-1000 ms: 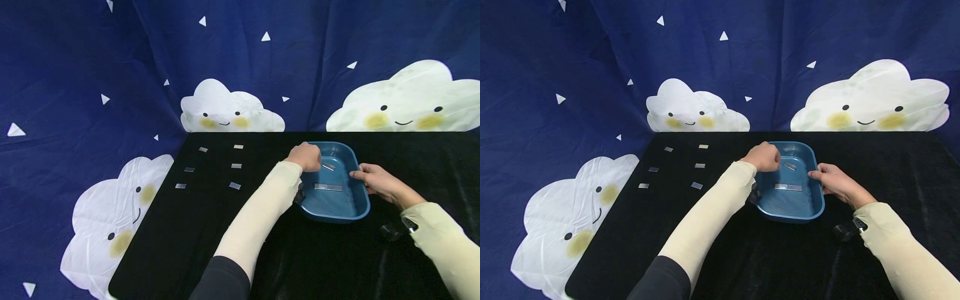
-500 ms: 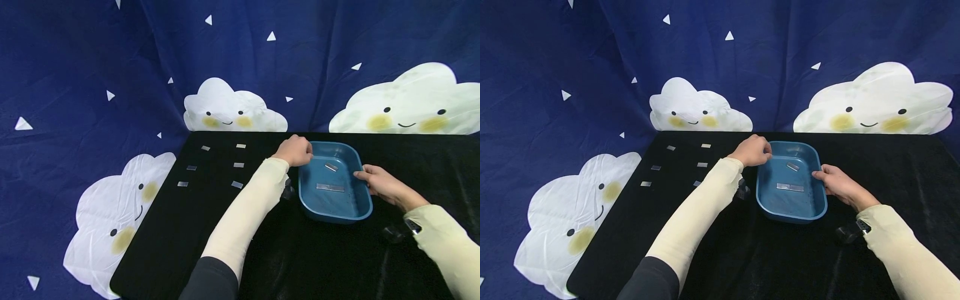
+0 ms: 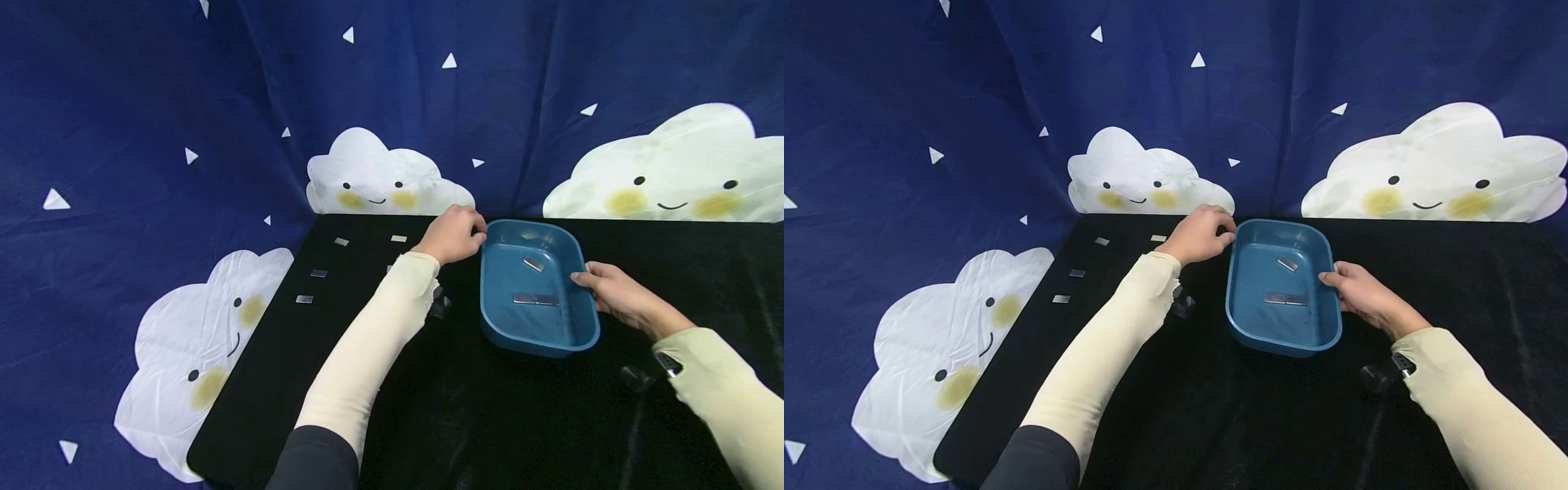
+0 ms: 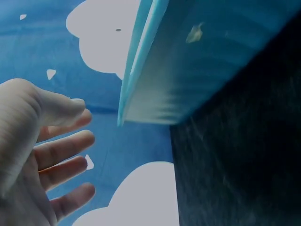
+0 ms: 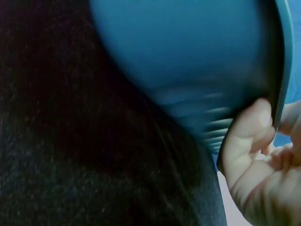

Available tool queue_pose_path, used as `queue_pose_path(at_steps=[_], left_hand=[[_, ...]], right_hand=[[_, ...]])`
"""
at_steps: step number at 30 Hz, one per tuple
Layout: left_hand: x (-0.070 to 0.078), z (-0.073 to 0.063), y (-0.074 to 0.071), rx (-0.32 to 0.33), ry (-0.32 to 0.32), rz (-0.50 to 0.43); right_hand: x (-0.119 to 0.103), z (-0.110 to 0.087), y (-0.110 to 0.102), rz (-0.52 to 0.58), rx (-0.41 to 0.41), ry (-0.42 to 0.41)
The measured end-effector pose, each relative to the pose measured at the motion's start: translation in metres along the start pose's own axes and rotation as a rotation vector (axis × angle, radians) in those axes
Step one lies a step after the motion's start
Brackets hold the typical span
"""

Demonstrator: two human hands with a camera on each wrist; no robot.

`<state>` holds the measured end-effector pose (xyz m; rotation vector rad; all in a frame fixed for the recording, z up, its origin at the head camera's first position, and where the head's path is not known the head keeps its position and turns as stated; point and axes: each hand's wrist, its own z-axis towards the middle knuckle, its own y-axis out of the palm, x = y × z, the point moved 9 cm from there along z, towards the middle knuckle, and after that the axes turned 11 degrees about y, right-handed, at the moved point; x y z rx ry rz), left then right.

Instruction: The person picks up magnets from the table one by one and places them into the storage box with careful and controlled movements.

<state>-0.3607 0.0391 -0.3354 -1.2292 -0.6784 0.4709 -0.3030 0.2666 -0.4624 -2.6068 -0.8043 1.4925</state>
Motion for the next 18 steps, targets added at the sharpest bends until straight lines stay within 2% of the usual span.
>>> queue_pose_path(at_steps=[7, 18], left_hand=[[-0.028, -0.021, -0.014, 0.036, -0.044, -0.021], [-0.080, -0.063, -0.019, 0.057, -0.176, -0.077]], right_hand=[[-0.013, 0.003, 0.010, -0.011, -0.004, -0.020], [-0.025, 0.017, 0.033, 0.004, -0.002, -0.023]])
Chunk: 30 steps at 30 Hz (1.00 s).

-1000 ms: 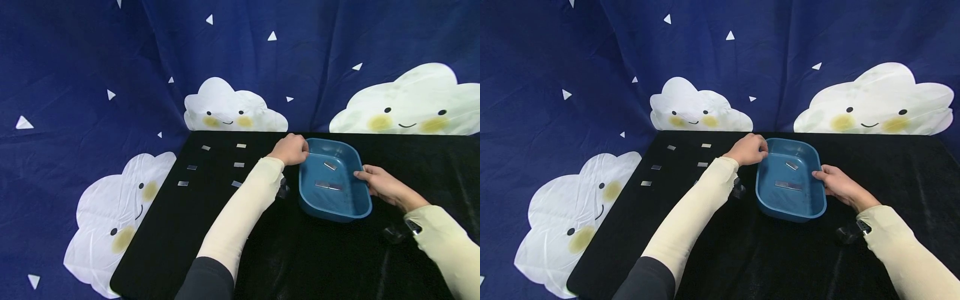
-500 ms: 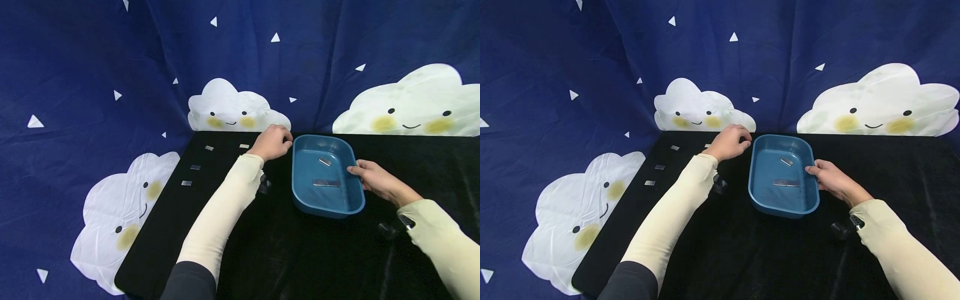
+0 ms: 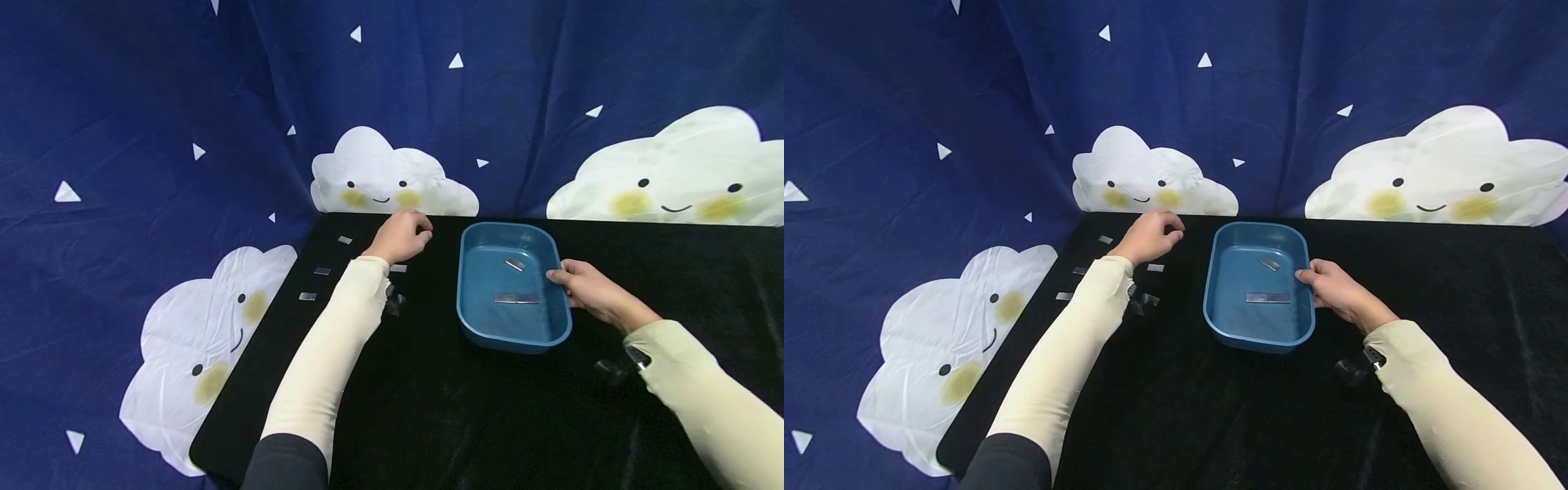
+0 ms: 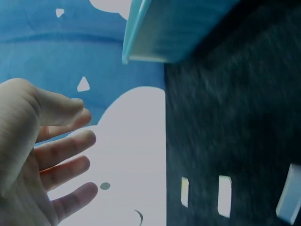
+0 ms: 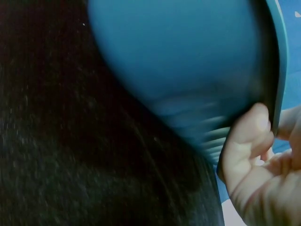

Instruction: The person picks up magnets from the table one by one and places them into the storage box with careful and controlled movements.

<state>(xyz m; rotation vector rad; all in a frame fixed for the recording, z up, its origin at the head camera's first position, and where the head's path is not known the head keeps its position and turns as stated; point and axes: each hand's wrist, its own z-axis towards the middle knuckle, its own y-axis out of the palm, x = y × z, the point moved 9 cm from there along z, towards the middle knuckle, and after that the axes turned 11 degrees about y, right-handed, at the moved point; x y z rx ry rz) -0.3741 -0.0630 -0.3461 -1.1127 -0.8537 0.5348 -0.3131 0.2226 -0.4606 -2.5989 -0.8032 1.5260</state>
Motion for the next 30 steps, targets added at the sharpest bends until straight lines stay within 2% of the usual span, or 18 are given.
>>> queue_pose_path(at_steps=[7, 13, 20, 25, 30], left_hand=[[-0.037, -0.020, -0.007, 0.016, -0.083, -0.003], [-0.056, -0.029, -0.011, 0.039, -0.116, 0.021], [-0.074, -0.036, -0.005, 0.014, -0.142, 0.038], [-0.093, -0.042, -0.005, 0.022, -0.182, 0.038], [-0.115, -0.048, 0.001, -0.021, -0.232, 0.079]], right_hand=[[-0.004, 0.006, 0.012, 0.009, -0.016, 0.000], [-0.002, 0.009, 0.017, 0.016, -0.024, 0.010], [0.004, 0.011, 0.020, 0.017, -0.042, 0.019], [0.005, 0.012, 0.020, 0.014, -0.042, 0.025], [0.007, 0.014, 0.018, 0.005, -0.019, 0.040]])
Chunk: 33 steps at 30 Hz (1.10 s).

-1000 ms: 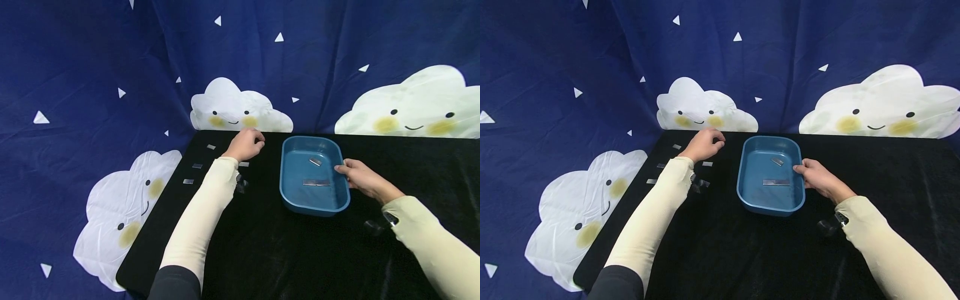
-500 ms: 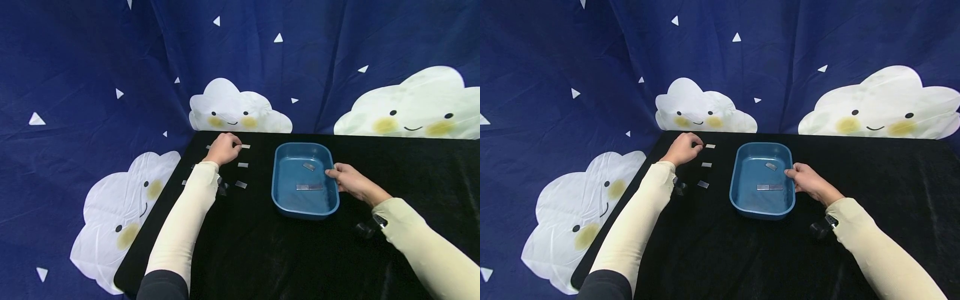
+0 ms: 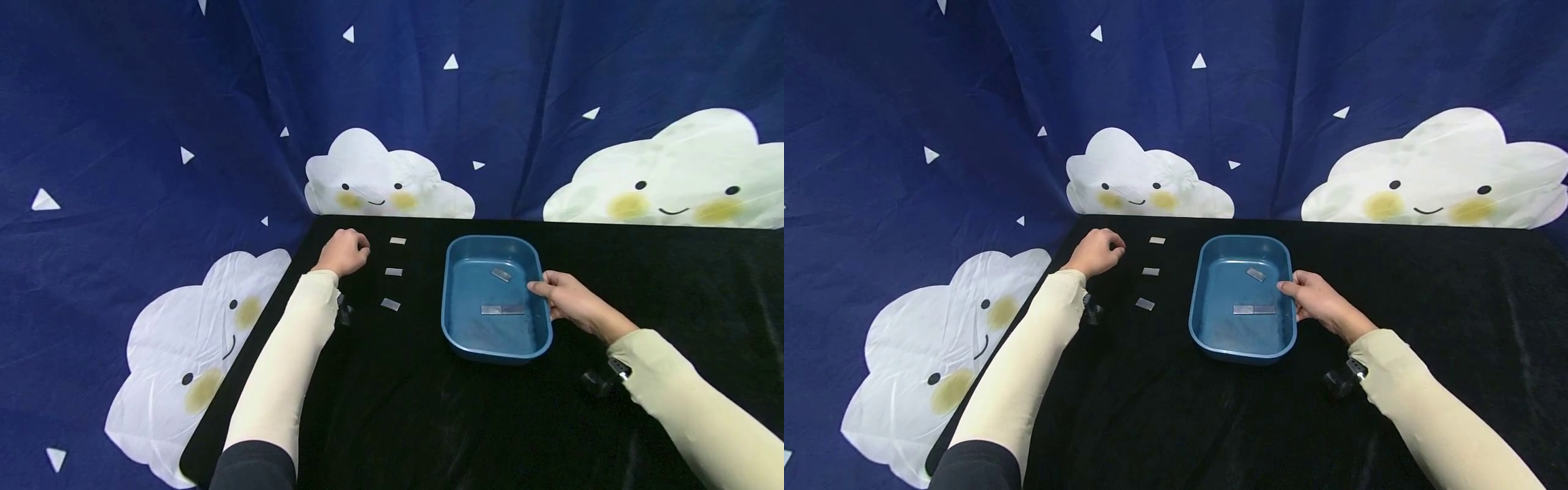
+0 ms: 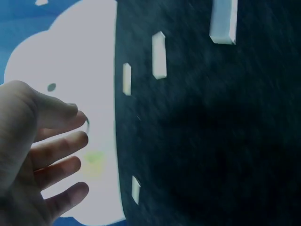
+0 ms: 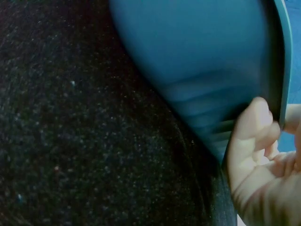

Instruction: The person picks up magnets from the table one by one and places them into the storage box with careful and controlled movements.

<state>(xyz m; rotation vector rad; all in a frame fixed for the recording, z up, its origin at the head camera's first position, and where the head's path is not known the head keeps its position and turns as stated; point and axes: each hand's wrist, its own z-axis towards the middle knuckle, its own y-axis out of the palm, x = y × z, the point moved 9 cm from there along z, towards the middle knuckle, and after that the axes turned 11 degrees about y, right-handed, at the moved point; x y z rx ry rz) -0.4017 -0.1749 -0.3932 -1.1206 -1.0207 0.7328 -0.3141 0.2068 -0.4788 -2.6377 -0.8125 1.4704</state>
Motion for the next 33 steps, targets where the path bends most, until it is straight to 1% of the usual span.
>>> queue_pose_path(at_steps=[4, 9, 16, 19, 22, 24, 27, 31, 33], left_hand=[[-0.017, -0.001, 0.003, -0.010, -0.046, 0.039], [-0.040, -0.005, -0.001, 0.003, -0.089, 0.094], [-0.085, -0.025, -0.008, 0.006, -0.197, 0.075], [-0.102, -0.035, -0.011, 0.008, -0.244, 0.103], [-0.116, -0.043, -0.012, 0.007, -0.272, 0.145], [-0.121, -0.046, -0.011, 0.009, -0.278, 0.154], [-0.123, -0.045, -0.006, 0.005, -0.270, 0.154], [-0.120, -0.039, 0.001, 0.002, -0.282, 0.147], [-0.117, -0.033, 0.003, 0.023, -0.281, 0.150]], right_hand=[[-0.001, -0.001, 0.000, 0.004, 0.008, -0.006], [-0.001, -0.002, 0.000, 0.001, 0.017, -0.008], [0.003, -0.001, -0.001, 0.006, 0.014, -0.008], [0.005, 0.000, 0.000, 0.006, 0.014, -0.005], [0.005, 0.000, 0.000, 0.003, 0.016, -0.004], [0.005, 0.000, 0.000, -0.001, 0.022, -0.003], [0.006, 0.000, -0.001, -0.010, 0.027, 0.004], [0.007, 0.001, 0.000, -0.012, 0.018, 0.010], [0.008, 0.001, -0.001, -0.013, 0.016, 0.008]])
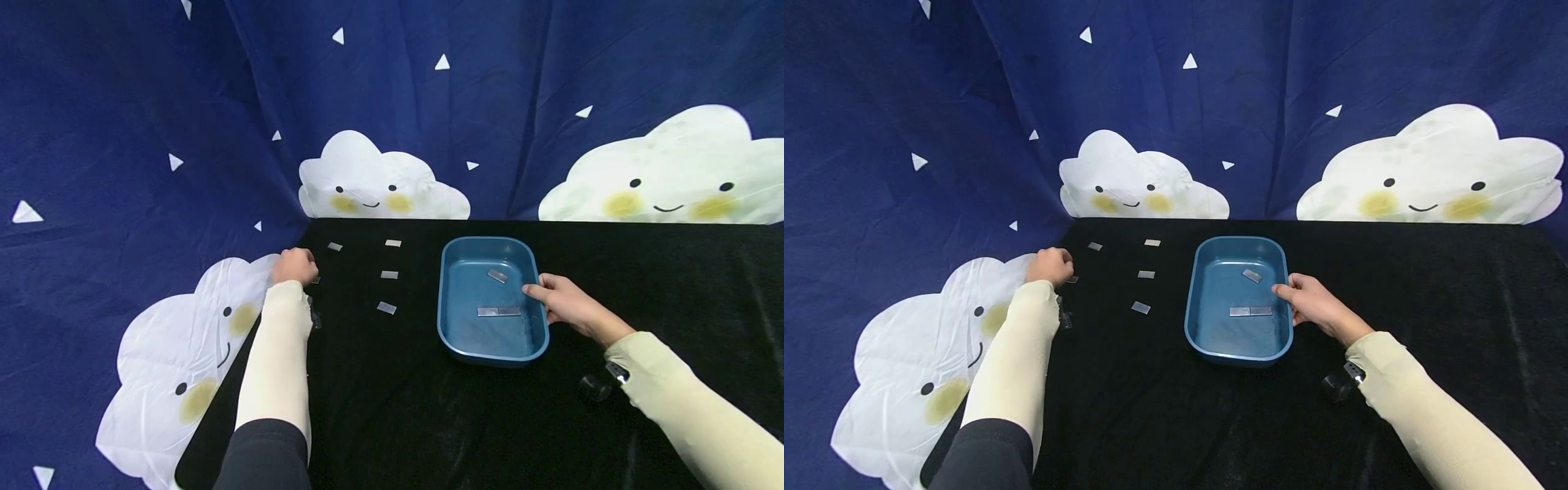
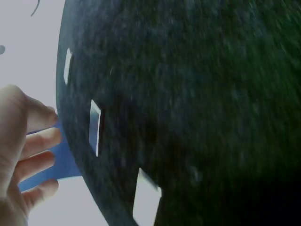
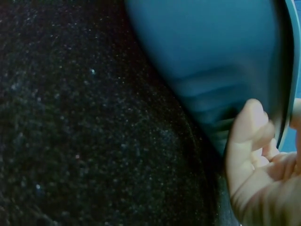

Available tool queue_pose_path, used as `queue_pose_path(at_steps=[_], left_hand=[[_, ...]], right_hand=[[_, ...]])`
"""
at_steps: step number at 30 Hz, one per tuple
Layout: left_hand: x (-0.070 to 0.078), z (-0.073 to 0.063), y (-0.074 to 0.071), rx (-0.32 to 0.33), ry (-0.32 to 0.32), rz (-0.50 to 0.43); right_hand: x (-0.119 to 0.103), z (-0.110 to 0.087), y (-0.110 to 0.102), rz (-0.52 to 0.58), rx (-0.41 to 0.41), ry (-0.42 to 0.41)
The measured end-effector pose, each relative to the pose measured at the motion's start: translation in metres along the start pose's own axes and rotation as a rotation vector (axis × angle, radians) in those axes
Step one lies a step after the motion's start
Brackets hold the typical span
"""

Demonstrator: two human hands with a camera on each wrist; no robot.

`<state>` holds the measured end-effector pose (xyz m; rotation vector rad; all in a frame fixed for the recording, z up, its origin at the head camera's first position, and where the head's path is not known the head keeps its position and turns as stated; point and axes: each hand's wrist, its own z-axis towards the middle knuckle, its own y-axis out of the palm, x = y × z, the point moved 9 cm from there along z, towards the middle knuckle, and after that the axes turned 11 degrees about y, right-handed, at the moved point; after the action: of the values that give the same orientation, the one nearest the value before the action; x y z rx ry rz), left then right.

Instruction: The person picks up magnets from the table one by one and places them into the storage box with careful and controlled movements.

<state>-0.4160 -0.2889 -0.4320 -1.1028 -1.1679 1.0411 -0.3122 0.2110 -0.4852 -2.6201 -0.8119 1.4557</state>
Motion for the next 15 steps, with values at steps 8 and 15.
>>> queue_pose_path(at_steps=[8, 15], left_hand=[[0.034, 0.020, 0.015, 0.144, 0.059, -0.042], [0.070, 0.034, 0.020, 0.157, 0.127, -0.049]], right_hand=[[0.000, 0.001, -0.001, -0.019, 0.006, -0.007], [0.000, 0.005, 0.002, -0.020, -0.004, -0.002]])
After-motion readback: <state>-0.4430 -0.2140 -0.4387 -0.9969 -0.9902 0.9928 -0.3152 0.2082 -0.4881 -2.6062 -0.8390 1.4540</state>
